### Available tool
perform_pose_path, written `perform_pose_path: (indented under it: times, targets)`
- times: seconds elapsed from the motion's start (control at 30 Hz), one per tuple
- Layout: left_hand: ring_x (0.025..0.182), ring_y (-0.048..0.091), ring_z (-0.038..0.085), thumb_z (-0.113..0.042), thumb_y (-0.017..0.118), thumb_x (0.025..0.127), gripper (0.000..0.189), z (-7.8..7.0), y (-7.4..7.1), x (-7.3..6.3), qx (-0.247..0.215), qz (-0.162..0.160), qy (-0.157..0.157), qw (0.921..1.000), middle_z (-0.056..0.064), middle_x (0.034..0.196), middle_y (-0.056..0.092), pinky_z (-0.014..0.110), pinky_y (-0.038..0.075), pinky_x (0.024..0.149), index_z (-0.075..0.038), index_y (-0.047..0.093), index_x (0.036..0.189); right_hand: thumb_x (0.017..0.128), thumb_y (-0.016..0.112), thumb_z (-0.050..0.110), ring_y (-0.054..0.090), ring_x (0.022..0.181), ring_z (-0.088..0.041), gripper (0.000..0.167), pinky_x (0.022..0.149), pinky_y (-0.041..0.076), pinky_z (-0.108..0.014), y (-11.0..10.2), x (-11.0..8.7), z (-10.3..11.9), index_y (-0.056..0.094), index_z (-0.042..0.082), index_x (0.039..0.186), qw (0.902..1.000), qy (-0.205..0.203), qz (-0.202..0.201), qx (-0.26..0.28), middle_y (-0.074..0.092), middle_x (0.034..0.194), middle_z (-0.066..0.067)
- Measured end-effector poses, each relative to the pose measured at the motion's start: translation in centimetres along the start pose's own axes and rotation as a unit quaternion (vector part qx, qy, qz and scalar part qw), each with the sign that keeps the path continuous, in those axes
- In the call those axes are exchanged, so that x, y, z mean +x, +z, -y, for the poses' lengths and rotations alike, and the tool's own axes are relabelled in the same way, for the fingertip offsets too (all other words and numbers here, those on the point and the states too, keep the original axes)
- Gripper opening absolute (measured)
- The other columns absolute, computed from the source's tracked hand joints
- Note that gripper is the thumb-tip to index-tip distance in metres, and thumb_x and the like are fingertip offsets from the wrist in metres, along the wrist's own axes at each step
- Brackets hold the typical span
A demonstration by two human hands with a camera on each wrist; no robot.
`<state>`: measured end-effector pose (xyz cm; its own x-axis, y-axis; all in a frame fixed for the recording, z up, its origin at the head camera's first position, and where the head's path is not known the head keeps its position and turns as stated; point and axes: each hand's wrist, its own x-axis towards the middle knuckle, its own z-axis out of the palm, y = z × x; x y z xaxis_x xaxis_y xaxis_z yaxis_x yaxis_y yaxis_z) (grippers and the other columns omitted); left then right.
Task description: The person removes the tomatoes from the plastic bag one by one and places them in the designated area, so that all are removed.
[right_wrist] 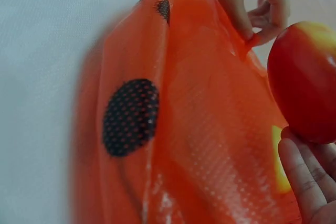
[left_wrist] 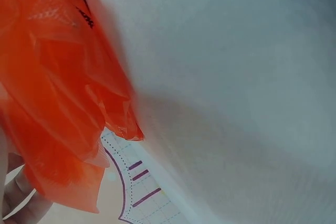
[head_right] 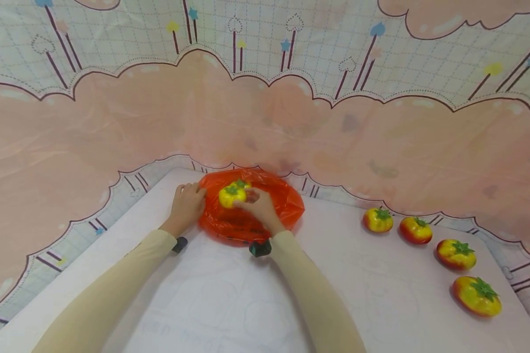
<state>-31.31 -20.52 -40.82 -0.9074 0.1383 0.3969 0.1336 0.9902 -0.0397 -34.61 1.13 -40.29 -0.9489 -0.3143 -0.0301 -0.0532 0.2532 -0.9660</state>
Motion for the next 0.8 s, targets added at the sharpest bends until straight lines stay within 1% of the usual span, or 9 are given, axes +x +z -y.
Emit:
perform_pose_path:
  times: [0.07,0.27,0.4,0.53,0.67,0.8]
  targets:
    - [0.105,0.051,0.033,-0.013,0.061,0.087,0.026,0.0,0.0,0.0,-0.001,0.000,0.000,1.0000,0.017,0.109,0.059,0.050,0.037,0.102,-0.003,0.062,0.111,0.081,0.073,0.030,0.051,0.124,-0.028,0.055,0.099,0.047,-0.039,-0.1,-0.2,0.1,0.052,0.012,0.129,0.9997,-0.020,-0.005,-0.012,0.050,0.136,-0.009]
    - [0.104,0.051,0.033,-0.014,0.061,0.088,0.026,0.0,-0.1,0.0,-0.002,-0.001,-0.002,1.0000,0.017,0.107,0.059,0.050,0.038,0.101,-0.003,0.062,0.111,0.082,0.072,0.030,0.056,0.120,-0.027,0.051,0.096,0.049,-0.037,-0.6,-0.8,0.4,0.055,0.012,0.126,0.9967,-0.078,-0.007,-0.025,0.054,0.133,-0.008]
    - [0.102,0.052,0.033,-0.012,0.061,0.087,0.024,0.0,-0.1,-0.2,-0.003,-0.017,0.002,0.9999,0.017,0.104,0.059,0.050,0.038,0.099,-0.003,0.063,0.108,0.081,0.073,0.029,0.059,0.116,-0.027,0.049,0.093,0.051,-0.036,-0.9,-1.2,0.6,0.057,0.010,0.124,0.9934,-0.108,-0.012,-0.037,0.057,0.129,-0.010]
    - [0.100,0.053,0.033,-0.011,0.061,0.086,0.023,-0.1,-0.3,-0.3,-0.002,-0.028,0.004,0.9996,0.018,0.103,0.060,0.049,0.038,0.098,-0.002,0.063,0.107,0.080,0.074,0.029,0.061,0.113,-0.026,0.050,0.092,0.052,-0.035,-0.9,-1.6,0.8,0.058,0.009,0.122,0.9905,-0.129,-0.018,-0.045,0.061,0.125,-0.011]
    - [0.101,0.053,0.033,-0.011,0.061,0.087,0.024,-0.2,-0.4,-0.3,-0.002,-0.019,0.001,0.9998,0.017,0.104,0.060,0.049,0.038,0.099,-0.002,0.063,0.109,0.077,0.076,0.033,0.060,0.114,-0.025,0.052,0.092,0.052,-0.035,-1.1,-2.0,0.9,0.059,0.012,0.122,0.9893,-0.137,-0.016,-0.048,0.061,0.124,-0.008]
    - [0.100,0.053,0.033,-0.011,0.060,0.087,0.023,-0.2,-0.4,-0.3,-0.003,-0.022,0.001,0.9997,0.017,0.103,0.060,0.049,0.038,0.099,-0.002,0.063,0.108,0.076,0.077,0.035,0.060,0.114,-0.023,0.053,0.093,0.051,-0.036,-1.6,-2.5,1.1,0.059,0.014,0.121,0.9878,-0.145,-0.016,-0.054,0.062,0.123,-0.007]
